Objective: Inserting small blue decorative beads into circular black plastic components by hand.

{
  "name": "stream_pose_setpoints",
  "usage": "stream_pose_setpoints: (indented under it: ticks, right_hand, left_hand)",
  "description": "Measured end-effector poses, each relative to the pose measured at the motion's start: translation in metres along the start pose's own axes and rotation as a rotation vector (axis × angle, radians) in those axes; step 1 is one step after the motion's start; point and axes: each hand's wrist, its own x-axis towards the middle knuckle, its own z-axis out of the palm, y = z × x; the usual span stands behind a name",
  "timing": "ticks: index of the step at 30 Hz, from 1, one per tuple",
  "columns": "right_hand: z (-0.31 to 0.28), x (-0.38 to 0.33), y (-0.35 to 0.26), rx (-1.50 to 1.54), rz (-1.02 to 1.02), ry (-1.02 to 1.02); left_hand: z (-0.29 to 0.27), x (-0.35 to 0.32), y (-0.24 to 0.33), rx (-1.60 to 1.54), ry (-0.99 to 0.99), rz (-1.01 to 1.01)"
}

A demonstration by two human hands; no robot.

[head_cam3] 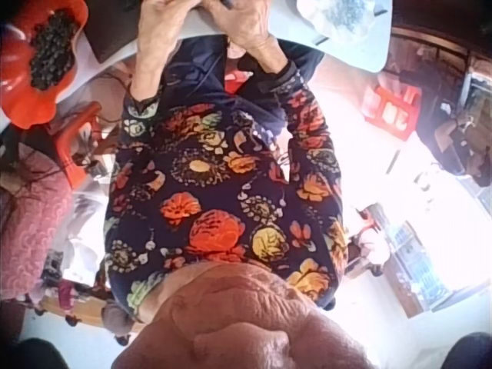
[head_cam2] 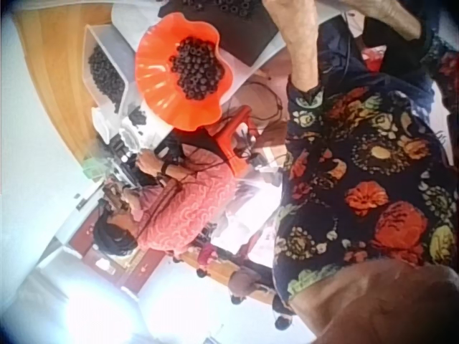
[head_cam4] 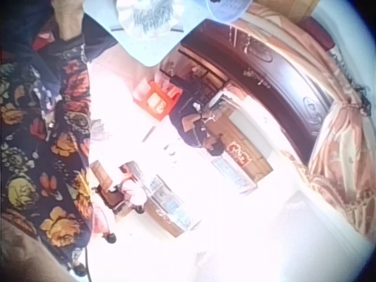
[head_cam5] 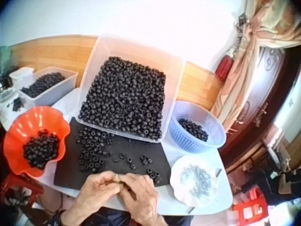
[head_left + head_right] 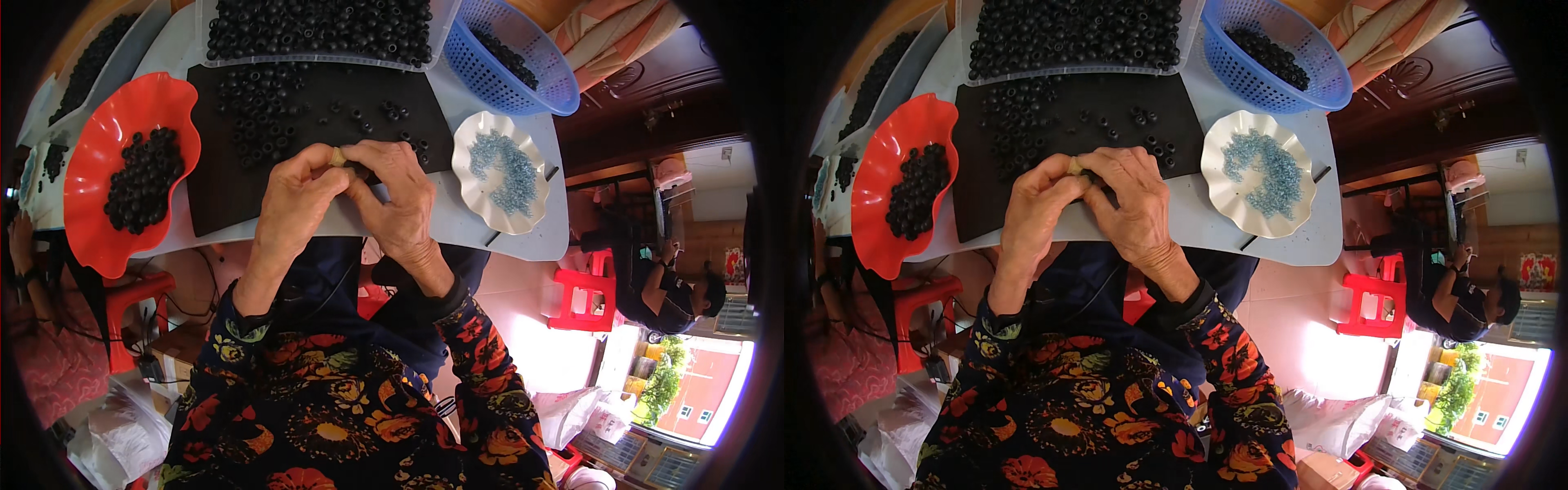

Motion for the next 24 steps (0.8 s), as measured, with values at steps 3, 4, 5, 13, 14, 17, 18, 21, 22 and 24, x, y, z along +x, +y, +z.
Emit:
stream_pose_setpoints:
  ticks: [3, 4, 5, 13, 14, 17, 18, 21, 22, 24]
  right_hand:
    - [-0.001, 0.002, -0.002, 0.014, 0.048, -0.033]
    - [-0.001, 0.003, -0.002, 0.013, 0.047, -0.032]
    - [-0.002, 0.002, -0.001, 0.016, 0.042, -0.03]
    - [-0.008, -0.002, -0.001, 0.002, 0.04, -0.043]
    - [-0.009, -0.002, 0.0, 0.023, 0.053, -0.048]
    - [-0.017, 0.003, -0.007, 0.014, 0.072, -0.038]
    - [-0.021, 0.008, -0.012, -0.015, 0.086, -0.024]
    - [-0.056, 0.049, -0.014, -0.214, 0.1, 0.022]
    - [-0.072, 0.067, -0.005, -0.224, 0.109, 0.1]
    - [-0.113, 0.109, 0.027, -0.433, -0.05, 0.127]
  left_hand:
    - [-0.001, 0.001, 0.003, -0.011, -0.042, 0.005]
    - [-0.001, 0.001, 0.003, -0.01, -0.043, 0.007]
    - [-0.001, 0.001, 0.003, -0.016, -0.034, -0.016]
    - [0.009, 0.001, 0.006, -0.188, 0.065, 0.032]
    - [0.01, 0.002, 0.005, -0.155, 0.062, 0.034]
    - [0.006, 0.002, 0.0, -0.093, 0.031, 0.067]
    - [0.002, 0.0, -0.001, -0.063, 0.004, 0.091]
    - [-0.004, -0.005, 0.006, 0.085, -0.009, 0.01]
    - [0.0, -0.004, 0.007, 0.075, -0.02, 0.02]
    - [0.003, -0.003, 0.005, 0.037, -0.007, 0.012]
